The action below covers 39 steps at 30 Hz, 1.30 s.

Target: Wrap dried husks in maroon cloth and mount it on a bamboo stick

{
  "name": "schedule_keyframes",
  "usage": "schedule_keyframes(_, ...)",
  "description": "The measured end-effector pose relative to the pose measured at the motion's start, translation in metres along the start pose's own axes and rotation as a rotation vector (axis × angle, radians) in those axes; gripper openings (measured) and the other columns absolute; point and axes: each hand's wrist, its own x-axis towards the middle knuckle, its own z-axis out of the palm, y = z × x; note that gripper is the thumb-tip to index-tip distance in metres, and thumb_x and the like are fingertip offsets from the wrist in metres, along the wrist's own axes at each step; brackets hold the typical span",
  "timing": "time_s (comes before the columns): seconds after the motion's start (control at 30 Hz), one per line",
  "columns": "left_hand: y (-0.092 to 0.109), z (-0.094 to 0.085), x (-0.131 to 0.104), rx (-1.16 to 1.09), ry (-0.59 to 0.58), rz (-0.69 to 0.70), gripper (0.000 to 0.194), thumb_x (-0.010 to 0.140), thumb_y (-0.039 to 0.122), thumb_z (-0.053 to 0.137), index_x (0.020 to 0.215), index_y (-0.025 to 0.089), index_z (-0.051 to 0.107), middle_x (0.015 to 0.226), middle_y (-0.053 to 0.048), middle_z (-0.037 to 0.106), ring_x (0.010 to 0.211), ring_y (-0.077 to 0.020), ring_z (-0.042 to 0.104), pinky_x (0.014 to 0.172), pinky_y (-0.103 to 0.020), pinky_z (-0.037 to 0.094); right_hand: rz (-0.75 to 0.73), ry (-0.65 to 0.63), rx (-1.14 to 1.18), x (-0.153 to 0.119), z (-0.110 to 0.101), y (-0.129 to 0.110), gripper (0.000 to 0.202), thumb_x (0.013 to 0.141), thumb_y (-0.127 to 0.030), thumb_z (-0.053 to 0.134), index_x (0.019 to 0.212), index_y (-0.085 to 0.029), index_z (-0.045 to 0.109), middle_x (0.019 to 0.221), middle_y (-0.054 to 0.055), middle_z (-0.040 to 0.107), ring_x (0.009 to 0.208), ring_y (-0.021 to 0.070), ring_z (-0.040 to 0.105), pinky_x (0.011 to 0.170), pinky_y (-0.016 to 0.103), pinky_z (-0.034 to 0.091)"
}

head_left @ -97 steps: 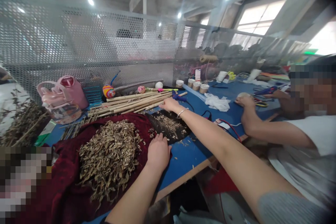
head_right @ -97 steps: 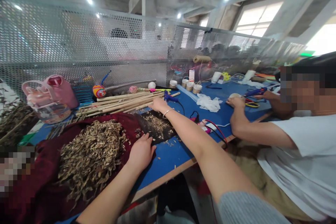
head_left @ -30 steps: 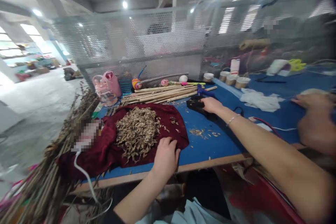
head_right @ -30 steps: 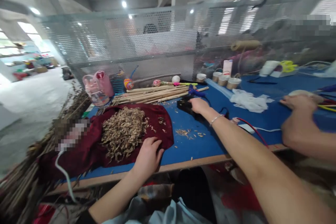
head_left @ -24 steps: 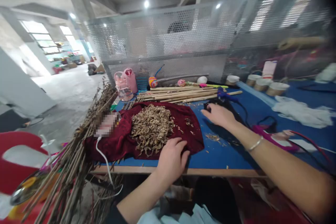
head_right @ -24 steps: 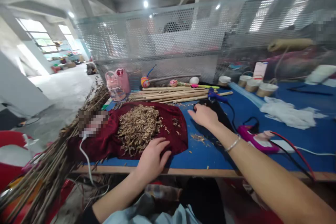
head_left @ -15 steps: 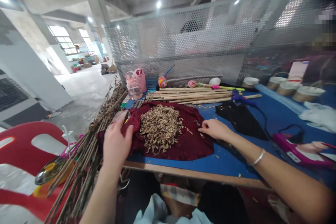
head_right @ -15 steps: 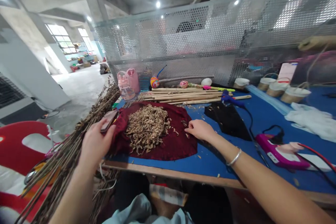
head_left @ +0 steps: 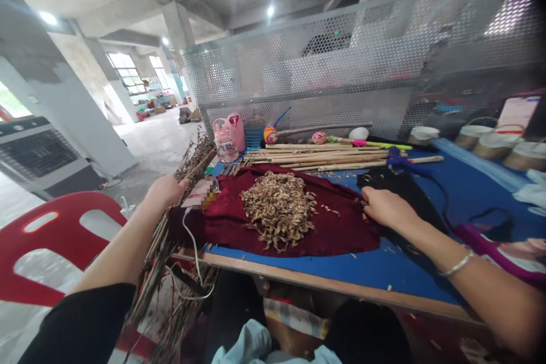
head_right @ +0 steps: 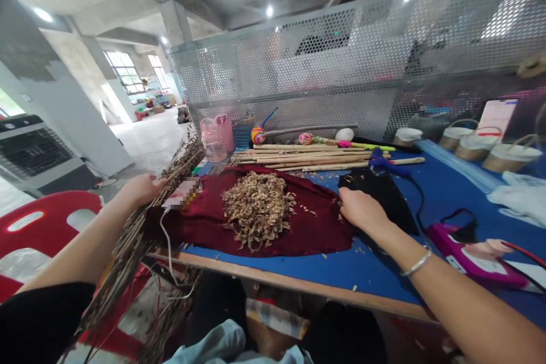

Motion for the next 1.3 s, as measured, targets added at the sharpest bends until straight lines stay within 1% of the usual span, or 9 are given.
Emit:
schedule_keyframes(0.2, 0.011, 0.031, 0.023, -0.024, -0.072, 0.077, 0.060, 0.092, 0.044, 0.023, 0.108, 0.008, 0.068, 0.115, -0.022, 0.067, 0.111, -0.0321, 0.062, 0.087, -0.034, 0.048, 0.165, -0.007, -0.042, -0.005, -0.006, 0.042, 0.011, 0.082, -0.014, 0.048, 0.091, -0.017, 0.054, 0.099, 0.021, 0.067, 0.088, 0.0290, 0.066, 0.060, 0.032, 0.034)
schedule_keyframes(0.33, 0.017, 0.021, 0.032, -0.056, -0.011, 0.008, 0.062, 0.091, 0.045, 0.028, 0.119, -0.001, 0.059, 0.119, -0.028, 0.063, 0.111, -0.0361, 0.062, 0.086, -0.039, 0.049, 0.232, -0.047, -0.042, -0.001, -0.008, 0.057, 0.007, 0.080, -0.015, 0.052, 0.086, -0.018, 0.055, 0.097, 0.020, 0.067, 0.086, 0.0266, 0.066, 0.061, 0.032, 0.035)
schedule_keyframes(0.43, 0.043, 0.005, 0.030, -0.097, 0.053, 0.065, 0.053, 0.089, 0.039, 0.037, 0.116, 0.000, 0.060, 0.117, -0.028, 0.064, 0.110, -0.0374, 0.061, 0.087, -0.042, 0.049, 0.253, -0.093, -0.011, 0.000, -0.009, 0.056, 0.003, 0.080, -0.018, 0.053, 0.080, -0.019, 0.055, 0.095, 0.018, 0.067, 0.085, 0.0258, 0.065, 0.061, 0.033, 0.035)
schedule_keyframes(0.57, 0.111, 0.007, -0.012, -0.165, 0.021, 0.258, 0.034, 0.087, 0.034, 0.048, 0.096, 0.010, 0.070, 0.104, -0.020, 0.070, 0.104, -0.0319, 0.065, 0.090, -0.038, 0.048, 0.249, -0.048, 0.029, -0.002, -0.009, 0.049, 0.006, 0.081, -0.026, 0.052, 0.082, -0.021, 0.055, 0.095, 0.015, 0.068, 0.081, 0.0254, 0.065, 0.059, 0.032, 0.035)
schedule_keyframes(0.63, 0.146, 0.024, -0.046, -0.250, 0.044, 0.324, 0.040, 0.092, 0.042, 0.042, 0.108, 0.014, 0.066, 0.110, -0.014, 0.069, 0.105, -0.0262, 0.065, 0.092, -0.034, 0.048, 0.252, -0.016, 0.047, -0.004, -0.007, 0.049, 0.009, 0.081, -0.028, 0.054, 0.085, -0.021, 0.057, 0.094, 0.015, 0.068, 0.079, 0.0257, 0.065, 0.058, 0.032, 0.035)
schedule_keyframes(0.73, 0.177, 0.059, -0.094, -0.556, 0.240, 0.429, 0.049, 0.094, 0.037, 0.044, 0.133, 0.008, 0.049, 0.134, -0.018, 0.055, 0.125, -0.0271, 0.050, 0.105, -0.038, 0.040, 0.293, 0.001, 0.073, -0.008, 0.001, 0.057, 0.019, 0.081, -0.031, 0.055, 0.095, -0.020, 0.060, 0.096, 0.018, 0.069, 0.079, 0.0276, 0.066, 0.060, 0.033, 0.038)
schedule_keyframes(0.93, 0.151, 0.094, -0.123, -0.695, 0.238, 0.398, 0.039, 0.093, 0.026, 0.047, 0.126, 0.007, 0.054, 0.123, -0.016, 0.058, 0.117, -0.0268, 0.052, 0.103, -0.041, 0.041, 0.280, 0.248, 0.111, -0.026, 0.006, 0.058, 0.040, 0.079, -0.034, 0.056, 0.114, -0.016, 0.055, 0.108, 0.016, 0.066, 0.097, 0.0295, 0.063, 0.076, 0.037, 0.046)
schedule_keyframes(1.1, 0.142, 0.090, -0.117, -0.620, 0.080, 0.436, 0.033, 0.093, 0.025, 0.048, 0.119, 0.008, 0.060, 0.109, -0.014, 0.064, 0.106, -0.0263, 0.059, 0.097, -0.040, 0.045, -0.044, 0.535, 0.309, -0.044, -0.010, 0.000, 0.031, 0.079, -0.037, 0.054, 0.103, -0.017, 0.058, 0.101, 0.012, 0.064, 0.094, 0.0256, 0.062, 0.085, 0.036, 0.048)
schedule_keyframes(1.3, 0.139, 0.095, -0.113, -0.534, 0.170, 0.390, 0.033, 0.093, 0.024, 0.047, 0.120, 0.010, 0.060, 0.110, -0.014, 0.062, 0.105, -0.0263, 0.057, 0.094, -0.037, 0.044, -0.228, 0.513, 0.414, -0.053, -0.010, -0.050, 0.025, 0.082, -0.038, 0.051, 0.095, -0.019, 0.060, 0.100, 0.010, 0.064, 0.095, 0.0258, 0.061, 0.087, 0.040, 0.048)
